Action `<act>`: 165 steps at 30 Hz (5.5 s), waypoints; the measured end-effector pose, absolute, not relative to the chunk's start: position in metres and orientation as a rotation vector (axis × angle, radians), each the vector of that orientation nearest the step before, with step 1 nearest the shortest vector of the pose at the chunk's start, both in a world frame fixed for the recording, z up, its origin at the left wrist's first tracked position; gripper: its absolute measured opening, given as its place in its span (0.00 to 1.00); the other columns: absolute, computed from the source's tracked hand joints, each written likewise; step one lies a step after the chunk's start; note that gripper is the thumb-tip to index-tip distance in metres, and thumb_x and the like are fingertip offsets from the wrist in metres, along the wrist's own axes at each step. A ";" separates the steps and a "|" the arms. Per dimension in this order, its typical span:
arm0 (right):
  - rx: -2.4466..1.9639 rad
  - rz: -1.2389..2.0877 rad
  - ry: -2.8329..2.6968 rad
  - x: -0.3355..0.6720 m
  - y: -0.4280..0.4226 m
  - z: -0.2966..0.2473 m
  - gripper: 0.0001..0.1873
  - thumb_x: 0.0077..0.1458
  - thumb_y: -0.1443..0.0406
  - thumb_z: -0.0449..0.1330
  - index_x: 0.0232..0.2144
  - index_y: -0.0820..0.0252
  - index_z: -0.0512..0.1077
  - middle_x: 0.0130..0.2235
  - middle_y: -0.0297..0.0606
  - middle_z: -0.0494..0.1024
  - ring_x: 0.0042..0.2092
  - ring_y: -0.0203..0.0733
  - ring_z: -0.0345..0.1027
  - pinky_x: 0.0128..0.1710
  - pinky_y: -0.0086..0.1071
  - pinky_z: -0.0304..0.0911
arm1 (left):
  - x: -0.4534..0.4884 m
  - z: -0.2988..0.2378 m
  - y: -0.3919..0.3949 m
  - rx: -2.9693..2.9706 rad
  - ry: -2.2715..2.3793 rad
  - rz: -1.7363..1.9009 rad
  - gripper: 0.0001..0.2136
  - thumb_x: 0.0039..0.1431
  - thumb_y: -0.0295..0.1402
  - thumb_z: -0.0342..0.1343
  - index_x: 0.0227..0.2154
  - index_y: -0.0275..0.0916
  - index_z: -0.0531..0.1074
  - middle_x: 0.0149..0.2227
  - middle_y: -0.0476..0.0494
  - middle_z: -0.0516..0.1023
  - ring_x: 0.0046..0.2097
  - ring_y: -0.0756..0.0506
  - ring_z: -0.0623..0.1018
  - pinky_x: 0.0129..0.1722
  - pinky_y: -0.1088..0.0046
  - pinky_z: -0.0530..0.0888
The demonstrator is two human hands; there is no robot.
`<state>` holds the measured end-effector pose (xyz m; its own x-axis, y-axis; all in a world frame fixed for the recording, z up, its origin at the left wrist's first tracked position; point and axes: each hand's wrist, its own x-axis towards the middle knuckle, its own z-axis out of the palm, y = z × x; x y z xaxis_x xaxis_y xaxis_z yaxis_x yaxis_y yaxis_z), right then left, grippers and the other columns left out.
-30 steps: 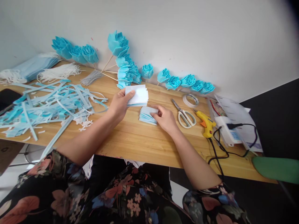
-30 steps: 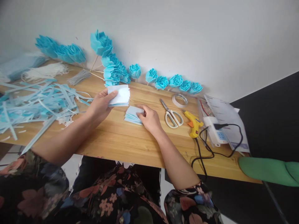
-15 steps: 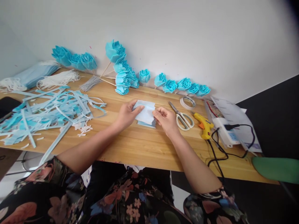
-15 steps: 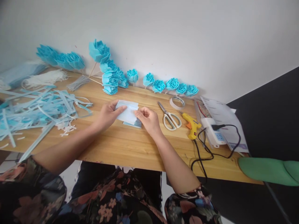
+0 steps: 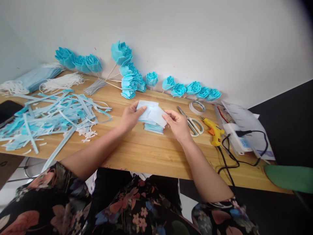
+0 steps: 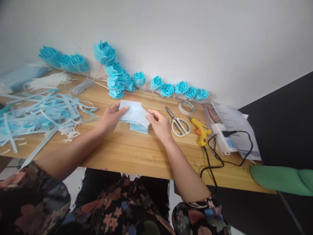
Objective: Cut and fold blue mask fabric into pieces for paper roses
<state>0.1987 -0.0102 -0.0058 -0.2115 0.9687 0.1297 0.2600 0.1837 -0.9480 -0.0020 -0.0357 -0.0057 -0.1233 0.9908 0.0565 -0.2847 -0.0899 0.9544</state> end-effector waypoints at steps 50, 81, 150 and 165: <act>-1.339 0.916 -1.785 0.191 0.000 -0.031 0.19 0.53 0.63 0.60 0.48 0.57 0.75 0.34 0.35 0.78 0.30 0.38 0.68 0.34 0.34 0.66 | -0.011 0.005 -0.031 0.636 0.755 1.326 0.09 0.57 0.29 0.63 0.40 0.33 0.77 0.34 0.43 0.82 0.32 0.49 0.80 0.37 0.74 0.78; -1.238 0.440 -2.713 0.202 -0.028 0.013 0.19 0.55 0.60 0.68 0.47 0.58 0.71 0.47 0.43 0.77 0.48 0.51 0.72 0.40 0.38 0.64 | -0.023 0.001 -0.027 0.634 0.918 0.973 0.09 0.55 0.29 0.64 0.38 0.29 0.79 0.35 0.37 0.83 0.32 0.46 0.80 0.35 0.71 0.77; -1.233 0.877 -1.603 0.202 -0.015 -0.003 0.14 0.59 0.52 0.58 0.37 0.55 0.71 0.30 0.34 0.74 0.29 0.38 0.67 0.29 0.32 0.66 | -0.002 0.011 -0.050 1.172 0.964 0.983 0.10 0.49 0.37 0.68 0.30 0.36 0.82 0.31 0.43 0.83 0.29 0.48 0.78 0.29 0.74 0.72; -1.249 1.323 -1.593 0.193 -0.017 -0.007 0.26 0.51 0.58 0.63 0.54 0.54 0.69 0.33 0.33 0.78 0.28 0.37 0.70 0.22 0.29 0.66 | -0.028 0.020 -0.028 0.510 0.962 1.458 0.03 0.59 0.29 0.62 0.33 0.35 0.76 0.28 0.48 0.81 0.27 0.54 0.77 0.26 0.82 0.73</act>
